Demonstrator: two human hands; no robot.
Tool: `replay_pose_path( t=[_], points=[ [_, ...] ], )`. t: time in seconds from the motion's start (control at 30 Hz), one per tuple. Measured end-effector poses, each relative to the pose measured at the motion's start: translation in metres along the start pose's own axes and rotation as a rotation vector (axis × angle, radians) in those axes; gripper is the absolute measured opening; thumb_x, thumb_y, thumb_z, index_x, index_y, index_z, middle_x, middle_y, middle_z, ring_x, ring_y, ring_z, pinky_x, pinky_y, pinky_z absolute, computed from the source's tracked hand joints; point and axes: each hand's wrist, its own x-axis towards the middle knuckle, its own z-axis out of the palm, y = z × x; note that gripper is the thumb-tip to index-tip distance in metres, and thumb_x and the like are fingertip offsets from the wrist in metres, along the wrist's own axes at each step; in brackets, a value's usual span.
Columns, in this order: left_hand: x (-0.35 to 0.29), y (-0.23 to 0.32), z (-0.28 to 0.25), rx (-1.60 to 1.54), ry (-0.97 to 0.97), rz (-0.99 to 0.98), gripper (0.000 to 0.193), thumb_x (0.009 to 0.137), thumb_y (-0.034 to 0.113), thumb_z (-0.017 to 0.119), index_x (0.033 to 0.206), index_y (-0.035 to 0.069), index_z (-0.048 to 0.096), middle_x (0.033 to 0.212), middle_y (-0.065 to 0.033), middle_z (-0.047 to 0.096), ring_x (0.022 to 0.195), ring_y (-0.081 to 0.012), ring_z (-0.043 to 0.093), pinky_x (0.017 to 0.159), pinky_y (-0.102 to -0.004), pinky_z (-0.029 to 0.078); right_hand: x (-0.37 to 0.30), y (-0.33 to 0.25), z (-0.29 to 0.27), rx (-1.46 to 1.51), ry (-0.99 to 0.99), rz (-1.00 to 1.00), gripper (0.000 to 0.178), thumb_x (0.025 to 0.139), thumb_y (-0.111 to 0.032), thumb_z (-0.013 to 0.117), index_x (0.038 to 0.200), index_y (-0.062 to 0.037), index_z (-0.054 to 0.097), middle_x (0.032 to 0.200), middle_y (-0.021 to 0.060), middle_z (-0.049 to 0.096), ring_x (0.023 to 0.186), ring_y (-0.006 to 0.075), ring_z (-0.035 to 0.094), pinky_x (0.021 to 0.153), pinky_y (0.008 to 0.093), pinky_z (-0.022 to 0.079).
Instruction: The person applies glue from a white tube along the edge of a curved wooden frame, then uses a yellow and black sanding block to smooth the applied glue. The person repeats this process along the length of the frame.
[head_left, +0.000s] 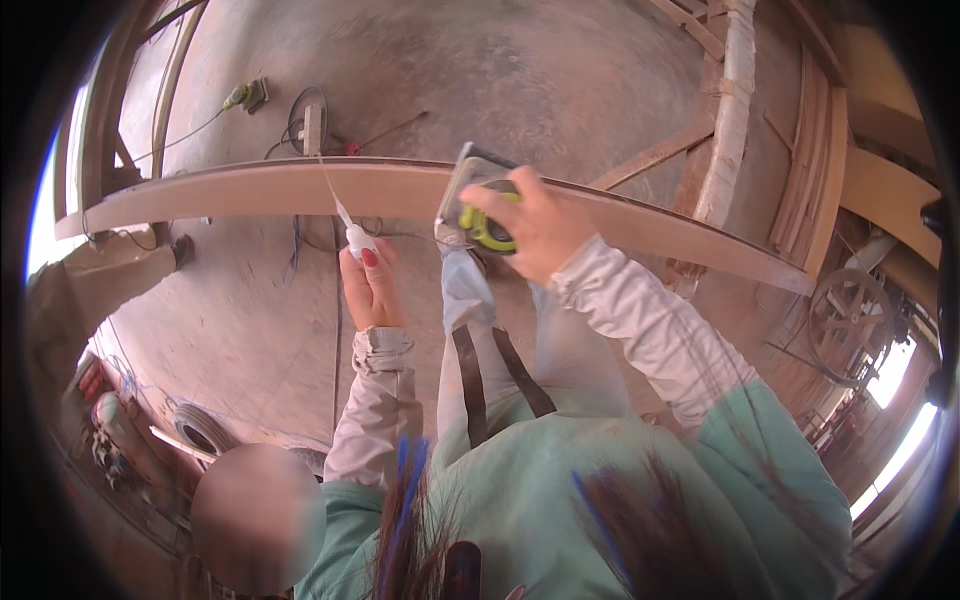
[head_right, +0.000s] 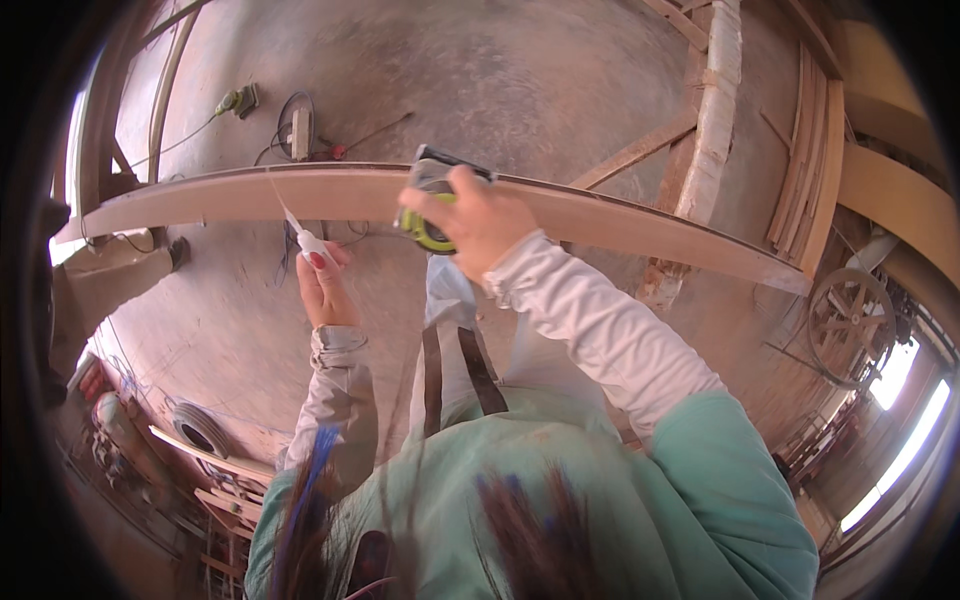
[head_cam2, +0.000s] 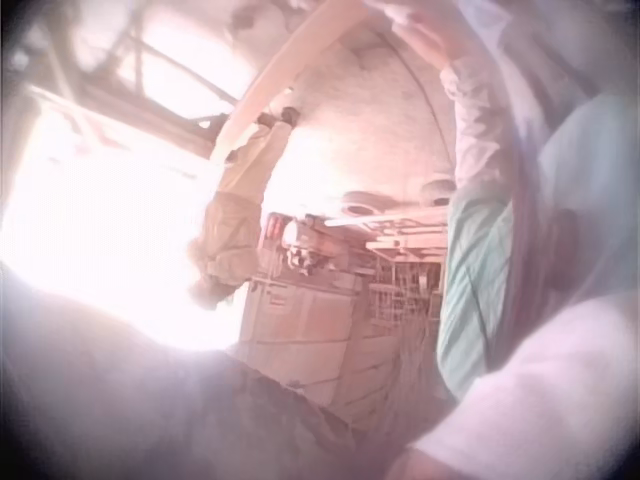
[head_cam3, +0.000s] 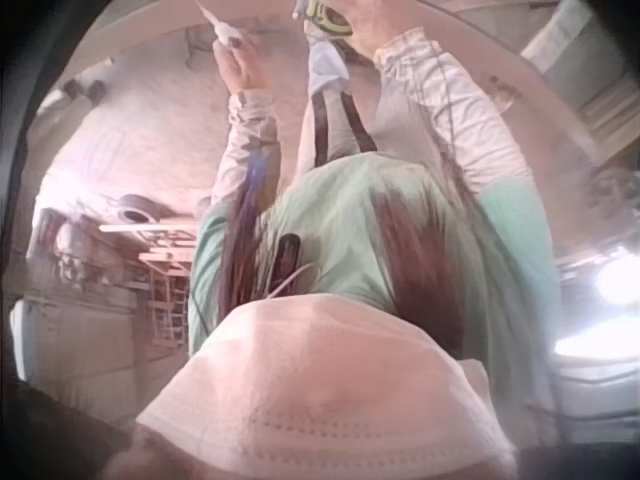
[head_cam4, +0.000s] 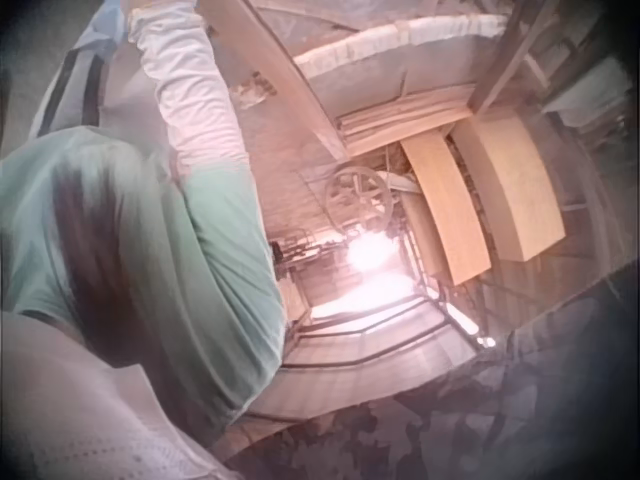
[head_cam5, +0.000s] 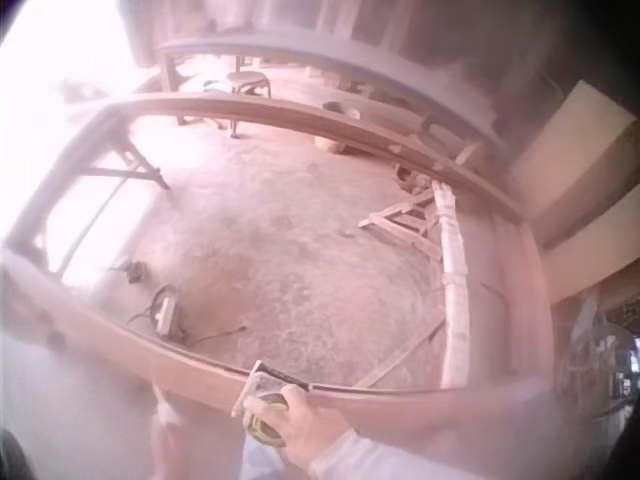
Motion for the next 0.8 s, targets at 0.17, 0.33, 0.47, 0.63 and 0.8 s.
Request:
replay_pose_path(
  t=[0.17,0.33,0.47,0.63,0.8],
  points=[
    [0.037,0.025,0.023,-0.028,0.136,0.168,0.046,0.101,0.046,0.041,0.103,0.001,0.051,0.105,-0.0080,0.057,0.103,-0.0168,0.052,0.094,-0.0316,0.039,0.038,-0.032,0.018,-0.017,-0.046,-0.118,0.047,0.084,-0.017,0.061,0.126,-0.0351,0.050,0.110,0.0106,0.050,0.074,0.0319,0.066,0.064,0.0410,0.055],
    [0.080,0.038,0.029,-0.116,0.030,0.195,0.047,0.100,0.046,0.042,0.100,0.000,0.050,0.104,-0.0166,0.063,0.098,-0.0214,0.059,0.096,-0.0349,0.043,0.072,-0.057,0.016,0.145,-0.139,-0.183,0.035,0.087,-0.021,0.056,0.121,-0.0289,0.057,0.118,0.0107,0.051,0.083,0.0312,0.068,0.068,0.0416,0.056],
    [0.085,0.036,0.038,-0.117,0.045,0.136,0.044,0.100,0.045,0.044,0.097,0.001,0.049,0.082,-0.0139,0.067,0.083,-0.0166,0.059,0.083,-0.0315,0.045,0.071,-0.052,0.009,0.170,-0.138,-0.142,0.029,0.086,-0.020,0.058,0.114,-0.0256,0.063,0.122,0.0096,0.050,0.086,0.0303,0.068,0.071,0.0416,0.056],
    [0.074,0.039,0.067,-0.033,0.110,0.150,0.044,0.100,0.045,0.046,0.101,0.001,0.050,0.075,-0.0102,0.066,0.078,-0.0131,0.055,0.084,-0.0311,0.042,0.059,-0.033,-0.006,0.238,-0.196,-0.088,0.031,0.085,-0.018,0.060,0.115,-0.0256,0.063,0.120,0.0094,0.051,0.090,0.0296,0.067,0.075,0.0410,0.055],
    [0.063,0.043,0.083,-0.025,0.094,0.156,0.048,0.098,0.048,0.047,0.102,0.000,0.051,0.078,-0.0094,0.064,0.081,-0.0137,0.055,0.084,-0.0315,0.042,0.046,-0.020,-0.009,0.224,-0.178,-0.092,0.035,0.084,-0.017,0.060,0.118,-0.0256,0.060,0.118,0.0098,0.051,0.090,0.0300,0.066,0.074,0.0418,0.055]
  ],
)
